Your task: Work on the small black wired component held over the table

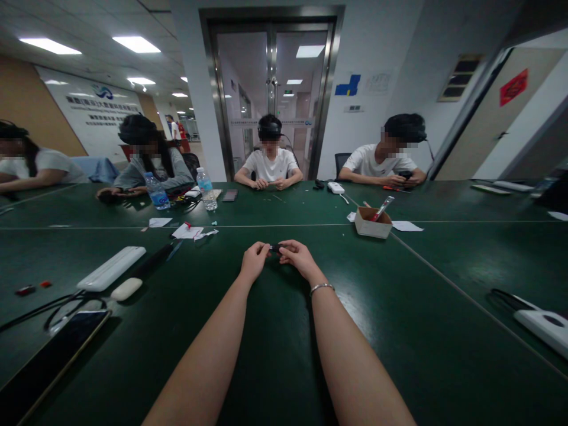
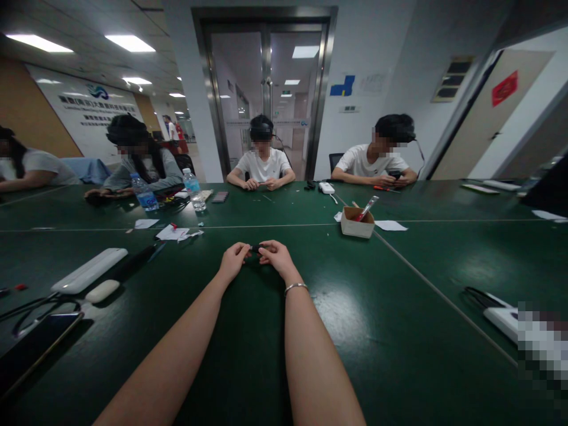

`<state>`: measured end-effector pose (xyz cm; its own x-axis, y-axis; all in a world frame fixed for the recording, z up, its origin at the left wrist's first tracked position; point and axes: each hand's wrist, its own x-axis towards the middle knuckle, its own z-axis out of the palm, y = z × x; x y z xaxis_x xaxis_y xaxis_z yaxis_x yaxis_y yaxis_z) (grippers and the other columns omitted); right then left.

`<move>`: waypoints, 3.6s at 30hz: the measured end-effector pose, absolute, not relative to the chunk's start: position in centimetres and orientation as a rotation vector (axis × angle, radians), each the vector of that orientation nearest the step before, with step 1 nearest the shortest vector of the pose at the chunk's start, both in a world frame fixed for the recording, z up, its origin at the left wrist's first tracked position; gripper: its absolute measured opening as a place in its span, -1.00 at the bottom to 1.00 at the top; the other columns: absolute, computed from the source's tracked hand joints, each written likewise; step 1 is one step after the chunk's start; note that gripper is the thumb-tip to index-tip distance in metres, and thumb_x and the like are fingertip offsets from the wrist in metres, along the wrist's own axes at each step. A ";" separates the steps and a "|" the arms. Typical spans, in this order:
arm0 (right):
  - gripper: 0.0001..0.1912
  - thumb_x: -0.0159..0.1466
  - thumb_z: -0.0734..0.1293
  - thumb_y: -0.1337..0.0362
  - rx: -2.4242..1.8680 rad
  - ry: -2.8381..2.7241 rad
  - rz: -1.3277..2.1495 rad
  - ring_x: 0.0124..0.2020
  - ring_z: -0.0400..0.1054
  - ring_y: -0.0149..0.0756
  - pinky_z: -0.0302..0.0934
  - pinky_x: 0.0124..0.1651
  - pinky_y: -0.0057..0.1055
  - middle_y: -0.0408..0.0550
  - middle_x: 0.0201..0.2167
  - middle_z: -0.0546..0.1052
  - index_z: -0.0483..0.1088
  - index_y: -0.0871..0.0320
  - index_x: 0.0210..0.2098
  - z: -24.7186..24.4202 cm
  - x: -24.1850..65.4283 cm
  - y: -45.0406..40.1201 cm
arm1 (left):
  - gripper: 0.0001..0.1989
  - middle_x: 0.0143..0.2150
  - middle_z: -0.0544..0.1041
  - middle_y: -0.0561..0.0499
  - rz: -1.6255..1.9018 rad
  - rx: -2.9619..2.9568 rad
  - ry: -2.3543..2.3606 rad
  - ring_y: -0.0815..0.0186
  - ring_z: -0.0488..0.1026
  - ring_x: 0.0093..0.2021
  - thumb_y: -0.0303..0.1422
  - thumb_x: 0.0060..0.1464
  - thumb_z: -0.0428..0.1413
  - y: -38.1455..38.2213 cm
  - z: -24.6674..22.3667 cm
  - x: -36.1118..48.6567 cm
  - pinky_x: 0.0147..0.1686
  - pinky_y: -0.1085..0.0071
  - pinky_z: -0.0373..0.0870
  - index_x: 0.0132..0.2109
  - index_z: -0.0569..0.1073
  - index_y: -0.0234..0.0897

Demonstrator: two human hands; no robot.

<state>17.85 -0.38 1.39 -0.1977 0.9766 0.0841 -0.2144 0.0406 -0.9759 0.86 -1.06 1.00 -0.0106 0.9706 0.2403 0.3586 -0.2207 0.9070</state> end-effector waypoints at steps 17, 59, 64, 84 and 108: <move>-0.60 -0.01 0.49 0.26 -0.849 -1.275 1.404 -0.52 0.42 -0.48 0.37 -0.45 -0.52 -0.18 -0.44 0.49 0.43 0.16 -0.17 1.9 17.8 -0.9 | -0.54 -0.49 0.47 0.01 1.221 1.628 1.564 0.31 0.39 -0.48 0.03 0.12 -0.11 -1.8 1.8 1.4 -0.48 0.43 0.25 -0.41 0.43 -0.24; -0.77 0.04 0.48 0.27 -0.888 -1.068 1.525 -0.60 0.40 -0.40 0.39 -0.49 -0.45 -0.05 -0.57 0.52 0.43 0.23 -0.34 2.3 17.7 -0.9 | -0.69 -0.32 0.53 -0.04 1.321 1.512 1.254 0.32 0.47 -0.34 -0.13 0.06 0.07 -0.9 1.3 0.5 -0.41 0.44 0.37 -0.21 0.46 -0.30; -0.74 0.04 0.48 0.25 -0.885 -1.062 1.530 -0.59 0.40 -0.40 0.38 -0.47 -0.46 -0.04 -0.58 0.52 0.43 0.24 -0.33 2.3 17.8 -1.0 | -0.77 -0.25 0.54 -0.06 1.414 1.598 1.103 0.30 0.48 -0.21 -0.24 0.00 0.15 -1.2 1.7 0.5 -0.13 0.32 0.41 -0.24 0.47 -0.30; -0.75 0.05 0.48 0.26 -0.904 -1.037 1.529 -0.61 0.40 -0.41 0.37 -0.48 -0.49 -0.04 -0.60 0.53 0.42 0.24 -0.34 2.4 17.7 -0.8 | -0.71 -0.09 0.51 -0.07 1.427 1.556 1.020 0.27 0.46 -0.12 -0.30 -0.07 0.21 -1.0 1.6 0.7 -0.08 0.32 0.37 -0.15 0.47 -0.25; -0.74 0.05 0.48 0.26 -0.880 -1.070 1.533 -0.60 0.40 -0.44 0.38 -0.46 -0.50 -0.05 -0.58 0.53 0.43 0.25 -0.30 2.1 17.8 -0.6 | -0.69 -0.21 0.52 -0.10 1.330 1.284 1.155 0.31 0.48 -0.33 -0.22 -0.02 0.15 -0.7 1.4 1.0 -0.47 0.46 0.38 -0.14 0.44 -0.29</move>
<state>17.75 -0.61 2.09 -0.2074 0.9782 -0.0103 -0.3276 -0.0794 -0.9415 0.97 -0.70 1.39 -0.0265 0.9911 0.1303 -0.0096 -0.1306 0.9914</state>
